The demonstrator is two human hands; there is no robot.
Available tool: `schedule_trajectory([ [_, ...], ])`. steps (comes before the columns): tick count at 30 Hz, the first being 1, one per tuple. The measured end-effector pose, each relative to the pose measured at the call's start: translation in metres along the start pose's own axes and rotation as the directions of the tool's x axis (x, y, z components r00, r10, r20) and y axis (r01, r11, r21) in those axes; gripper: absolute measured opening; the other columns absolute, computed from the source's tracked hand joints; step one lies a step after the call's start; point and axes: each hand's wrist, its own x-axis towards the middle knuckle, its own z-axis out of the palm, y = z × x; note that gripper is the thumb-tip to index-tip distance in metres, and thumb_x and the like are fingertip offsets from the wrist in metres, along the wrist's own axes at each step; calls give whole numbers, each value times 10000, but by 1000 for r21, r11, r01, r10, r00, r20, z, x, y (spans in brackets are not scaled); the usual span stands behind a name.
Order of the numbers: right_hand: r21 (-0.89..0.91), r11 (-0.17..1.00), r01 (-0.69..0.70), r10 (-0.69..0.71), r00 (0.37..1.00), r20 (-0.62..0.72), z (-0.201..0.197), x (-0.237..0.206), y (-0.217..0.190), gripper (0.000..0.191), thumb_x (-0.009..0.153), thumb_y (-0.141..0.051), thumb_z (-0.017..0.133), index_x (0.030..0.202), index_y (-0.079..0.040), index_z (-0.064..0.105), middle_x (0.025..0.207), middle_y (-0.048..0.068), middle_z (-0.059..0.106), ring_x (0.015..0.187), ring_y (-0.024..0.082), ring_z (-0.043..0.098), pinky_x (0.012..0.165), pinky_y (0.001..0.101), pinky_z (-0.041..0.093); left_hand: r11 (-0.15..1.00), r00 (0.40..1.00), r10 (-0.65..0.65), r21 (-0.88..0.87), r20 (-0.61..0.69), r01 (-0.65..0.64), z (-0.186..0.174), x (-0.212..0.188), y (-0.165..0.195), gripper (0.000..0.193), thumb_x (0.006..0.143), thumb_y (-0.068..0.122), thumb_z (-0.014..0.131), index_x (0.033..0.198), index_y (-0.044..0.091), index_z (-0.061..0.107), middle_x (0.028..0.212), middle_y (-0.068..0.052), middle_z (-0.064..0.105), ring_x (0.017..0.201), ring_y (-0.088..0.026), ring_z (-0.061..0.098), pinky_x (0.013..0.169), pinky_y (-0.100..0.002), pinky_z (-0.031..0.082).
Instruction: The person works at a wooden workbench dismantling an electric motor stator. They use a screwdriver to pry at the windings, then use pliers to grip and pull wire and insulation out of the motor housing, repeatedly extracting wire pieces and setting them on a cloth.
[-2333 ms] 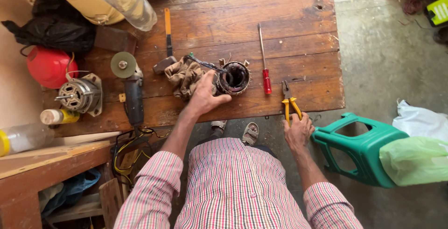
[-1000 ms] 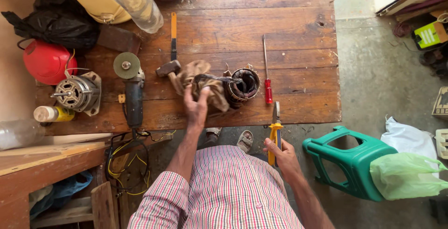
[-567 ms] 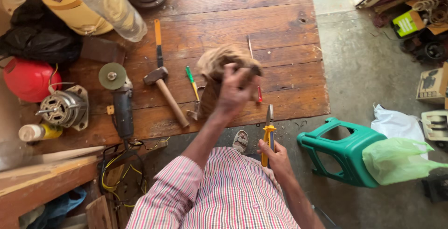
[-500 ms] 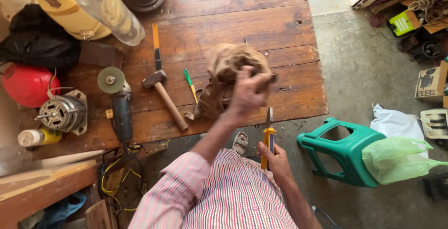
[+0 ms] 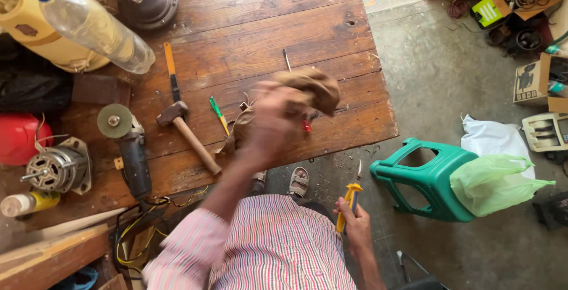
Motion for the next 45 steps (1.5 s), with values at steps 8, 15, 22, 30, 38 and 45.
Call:
schedule_trajectory([
  [8, -154, 984, 85, -73, 994, 77, 13, 8, -30, 344, 961, -318, 690, 1068, 2, 754, 985, 83, 741, 920, 146, 646, 851, 306, 488, 753, 417, -643, -630, -643, 190, -157, -4, -50, 173, 956, 244, 720, 977, 76, 757, 933, -23, 743, 835, -164, 695, 748, -336, 582],
  [15, -227, 941, 251, -155, 916, 370, 73, 6, -74, 337, 934, -251, 700, 1126, 22, 739, 1274, 169, 625, 1158, 190, 613, 1006, 321, 454, 888, 896, -377, -367, -236, 276, -76, -21, -110, 313, 1062, 370, 641, 1148, 85, 738, 1081, -62, 733, 1006, -171, 667, 925, -344, 548],
  [22, 330, 847, -416, 10, 635, 772, 131, 2, -103, 523, 889, -132, 564, 1360, 94, 575, 1466, 261, 546, 1392, 362, 520, 1204, 479, 359, 892, 916, -402, 232, 18, 387, -29, -13, -161, 714, 844, 155, 652, 1528, 227, 460, 1306, -221, 453, 1165, -425, 548, 989, -556, 471],
  [30, 451, 643, -619, -89, 524, 847, 167, 13, -88, 503, 911, -137, 560, 1369, 69, 561, 1516, 232, 514, 1418, 342, 480, 1225, 509, 322, 825, 740, -563, 307, 369, 474, -53, 36, -148, 530, 929, 544, 607, 1409, 320, 601, 1664, -211, 245, 1438, -486, 363, 1152, -653, 381],
  [38, 475, 682, -556, -104, 569, 815, 192, 13, -72, 435, 927, -178, 585, 1307, 27, 637, 1508, 260, 524, 1415, 357, 490, 1195, 500, 353, 734, 617, -677, 428, 401, 528, -11, 78, -109, 687, 785, 637, 744, 1318, 211, 668, 1708, -233, 112, 1549, -574, 68, 1097, -853, 173],
  [45, 493, 719, -490, -116, 614, 780, 206, 6, -60, 431, 924, -182, 591, 1298, 24, 647, 1492, 267, 521, 1429, 376, 482, 1214, 522, 353, 713, 420, -701, 568, 576, 410, -10, 80, -128, 875, 645, 597, 864, 1401, 282, 555, 1698, -191, -63, 1526, -541, -64, 1033, -926, 31],
])
